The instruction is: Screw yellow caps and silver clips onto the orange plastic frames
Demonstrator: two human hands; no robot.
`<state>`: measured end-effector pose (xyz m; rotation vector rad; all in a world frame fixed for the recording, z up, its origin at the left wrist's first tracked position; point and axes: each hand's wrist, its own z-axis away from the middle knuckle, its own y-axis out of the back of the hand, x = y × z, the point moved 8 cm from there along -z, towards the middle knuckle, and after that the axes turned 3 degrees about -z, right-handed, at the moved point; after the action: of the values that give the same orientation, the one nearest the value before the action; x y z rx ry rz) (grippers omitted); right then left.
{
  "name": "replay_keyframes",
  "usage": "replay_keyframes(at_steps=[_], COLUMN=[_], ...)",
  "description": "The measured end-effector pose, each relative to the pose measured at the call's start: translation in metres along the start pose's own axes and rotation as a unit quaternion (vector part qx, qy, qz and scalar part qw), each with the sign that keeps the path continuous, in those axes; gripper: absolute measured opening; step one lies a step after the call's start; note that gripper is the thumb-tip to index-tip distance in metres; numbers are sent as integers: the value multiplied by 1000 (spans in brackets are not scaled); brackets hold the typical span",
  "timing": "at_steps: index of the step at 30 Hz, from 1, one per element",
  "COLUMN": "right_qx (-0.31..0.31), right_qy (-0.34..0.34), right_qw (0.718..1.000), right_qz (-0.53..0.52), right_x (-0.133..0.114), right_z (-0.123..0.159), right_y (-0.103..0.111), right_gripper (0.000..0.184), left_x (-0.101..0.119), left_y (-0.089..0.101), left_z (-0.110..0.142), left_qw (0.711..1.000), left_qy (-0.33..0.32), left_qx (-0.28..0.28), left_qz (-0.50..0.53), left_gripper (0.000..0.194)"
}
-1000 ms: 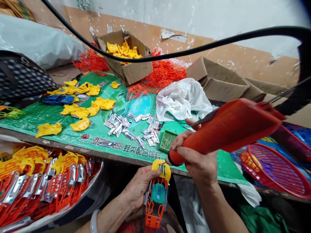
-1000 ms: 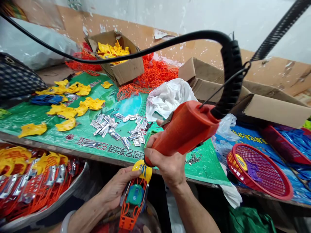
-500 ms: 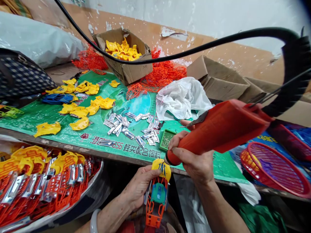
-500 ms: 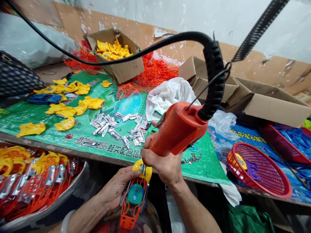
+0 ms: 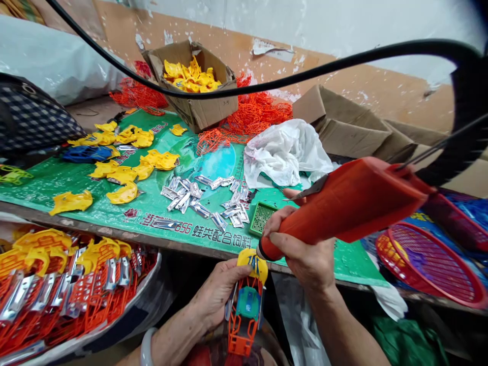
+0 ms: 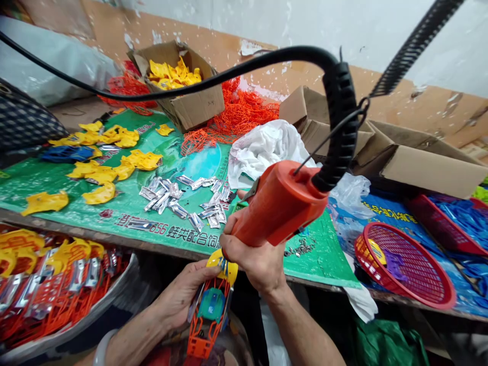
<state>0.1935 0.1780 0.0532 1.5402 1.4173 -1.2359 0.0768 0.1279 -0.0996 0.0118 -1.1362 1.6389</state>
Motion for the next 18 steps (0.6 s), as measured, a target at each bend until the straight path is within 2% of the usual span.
replay_keyframes(at_steps=[18], right_qx=[20], right_qy=[6], right_qw=[1000], right_qz=[-4], right_x=[4], right_z=[-1], right_y=[4], right_gripper=[15], left_x=[1], left_y=[1], left_z=[2], left_qw=[1000], left_qy=[2], left_qx=[13], left_qz=[-6], left_gripper=[34])
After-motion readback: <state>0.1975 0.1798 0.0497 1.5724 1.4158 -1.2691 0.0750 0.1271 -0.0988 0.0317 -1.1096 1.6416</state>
